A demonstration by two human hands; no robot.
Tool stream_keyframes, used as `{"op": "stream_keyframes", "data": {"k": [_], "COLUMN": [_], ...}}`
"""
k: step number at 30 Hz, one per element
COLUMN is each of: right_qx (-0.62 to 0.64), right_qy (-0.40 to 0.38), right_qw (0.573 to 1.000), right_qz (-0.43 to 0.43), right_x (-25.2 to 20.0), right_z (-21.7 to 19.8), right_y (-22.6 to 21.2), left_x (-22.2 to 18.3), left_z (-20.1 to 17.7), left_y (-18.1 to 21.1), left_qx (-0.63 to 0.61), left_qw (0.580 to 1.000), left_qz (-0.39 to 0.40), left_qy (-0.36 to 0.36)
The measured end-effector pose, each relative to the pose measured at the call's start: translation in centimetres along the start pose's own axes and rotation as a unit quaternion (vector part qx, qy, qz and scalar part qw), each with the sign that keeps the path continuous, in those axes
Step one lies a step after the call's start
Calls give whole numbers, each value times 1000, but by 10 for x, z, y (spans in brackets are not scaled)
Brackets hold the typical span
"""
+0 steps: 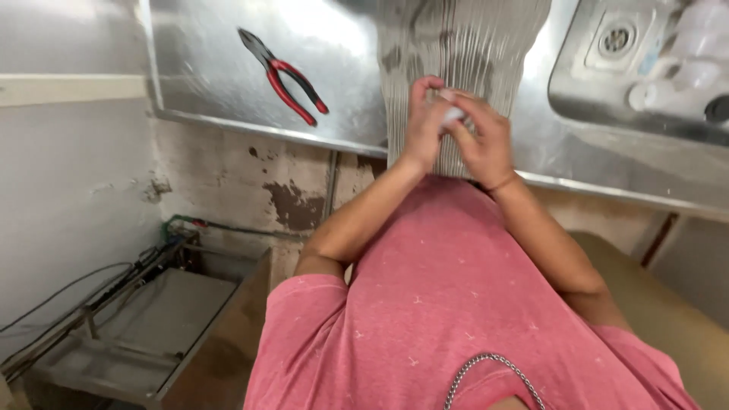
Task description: Removing the inner seals from plastic jug caps and sorting the parts into a sink and onto a mat.
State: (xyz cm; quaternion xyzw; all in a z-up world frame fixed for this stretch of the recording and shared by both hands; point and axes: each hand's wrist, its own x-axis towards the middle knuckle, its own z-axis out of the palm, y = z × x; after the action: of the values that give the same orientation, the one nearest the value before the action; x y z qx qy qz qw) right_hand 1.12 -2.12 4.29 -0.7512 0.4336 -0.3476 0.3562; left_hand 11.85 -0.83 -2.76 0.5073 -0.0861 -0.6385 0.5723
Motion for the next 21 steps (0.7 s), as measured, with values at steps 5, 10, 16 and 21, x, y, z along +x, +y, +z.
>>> {"op": "stream_keyframes", "data": {"k": [5, 10, 16, 21], "right_qx": [168, 161, 116, 50], "right_qy": [3, 46, 101, 180], "right_qw": [984, 969, 948, 922], "right_qz": [56, 180, 280, 340], "right_x": [-13, -76, -161, -185], "right_z": [-46, -85, -154, -228], "right_y": [23, 74, 149, 198], "left_x": [-39, 23, 7, 20], "left_z": [54, 28, 51, 55], "left_y": [123, 197, 203, 61], "left_qx": [171, 333, 247, 230], "left_qw": [886, 740, 774, 874], "left_qz": [411, 573, 574, 428], "left_qy": [-134, 119, 105, -22]}}
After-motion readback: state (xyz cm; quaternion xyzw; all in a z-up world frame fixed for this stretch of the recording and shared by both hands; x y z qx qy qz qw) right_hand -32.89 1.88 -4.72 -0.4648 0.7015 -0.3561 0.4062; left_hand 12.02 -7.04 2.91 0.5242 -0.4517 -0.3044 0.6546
